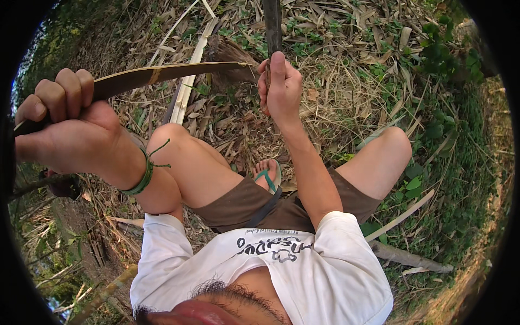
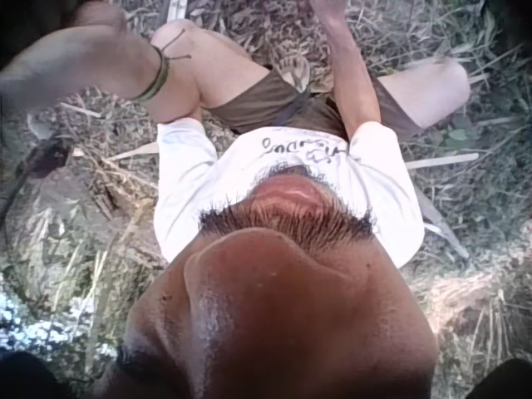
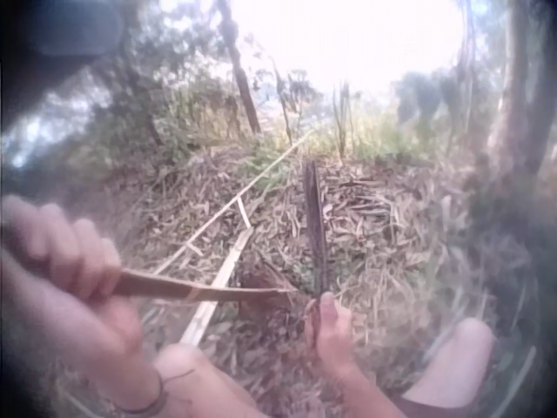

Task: The person uses a large blade to shave and smooth thin bamboo strips, holding the strips by hand and running the blade along their length while sitting outdoors.

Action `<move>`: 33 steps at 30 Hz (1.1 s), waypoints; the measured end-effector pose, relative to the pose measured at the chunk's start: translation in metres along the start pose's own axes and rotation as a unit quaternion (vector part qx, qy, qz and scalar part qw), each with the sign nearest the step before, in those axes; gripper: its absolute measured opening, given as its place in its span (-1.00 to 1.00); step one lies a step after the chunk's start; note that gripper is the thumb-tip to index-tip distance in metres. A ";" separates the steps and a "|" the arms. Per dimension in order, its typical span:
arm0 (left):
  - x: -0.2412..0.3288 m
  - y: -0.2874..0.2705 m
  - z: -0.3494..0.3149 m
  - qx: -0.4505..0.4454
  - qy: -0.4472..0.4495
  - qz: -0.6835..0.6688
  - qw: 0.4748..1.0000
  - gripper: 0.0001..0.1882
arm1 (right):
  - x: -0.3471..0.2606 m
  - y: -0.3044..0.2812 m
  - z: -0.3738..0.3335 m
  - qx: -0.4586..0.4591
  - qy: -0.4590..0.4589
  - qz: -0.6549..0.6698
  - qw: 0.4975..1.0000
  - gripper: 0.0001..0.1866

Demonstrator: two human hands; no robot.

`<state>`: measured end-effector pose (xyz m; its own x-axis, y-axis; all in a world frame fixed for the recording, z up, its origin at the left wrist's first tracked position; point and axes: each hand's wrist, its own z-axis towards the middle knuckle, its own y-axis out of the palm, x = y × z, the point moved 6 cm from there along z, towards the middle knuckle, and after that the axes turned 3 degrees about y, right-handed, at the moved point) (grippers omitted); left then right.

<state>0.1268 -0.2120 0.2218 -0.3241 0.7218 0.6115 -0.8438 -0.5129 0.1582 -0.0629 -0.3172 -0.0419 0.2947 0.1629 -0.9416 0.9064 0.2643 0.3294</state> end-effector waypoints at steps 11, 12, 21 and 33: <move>-0.022 0.008 -0.014 -0.018 -0.025 -0.067 0.997 -0.22 | 0.185 -0.029 -0.015 0.007 0.194 -0.217 0.957 -0.34; -0.020 0.000 -0.013 -0.013 -0.019 -0.052 0.998 -0.23 | 0.182 -0.017 -0.019 -0.026 0.247 -0.172 0.953 -0.34; -0.017 -0.015 -0.012 0.095 0.010 0.105 0.990 -0.23 | 0.031 -0.002 0.015 -0.030 0.092 -0.045 0.994 -0.32; -0.038 -0.018 -0.030 0.069 -0.041 0.009 0.997 -0.24 | 0.218 -0.032 -0.050 0.017 0.302 -0.169 0.938 -0.20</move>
<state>0.1415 -0.2157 0.1722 -0.2979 0.6748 0.6752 -0.7693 -0.5885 0.2488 -0.0424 -0.2425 -0.2543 -0.2275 0.5862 -0.7776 0.9295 0.3687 0.0060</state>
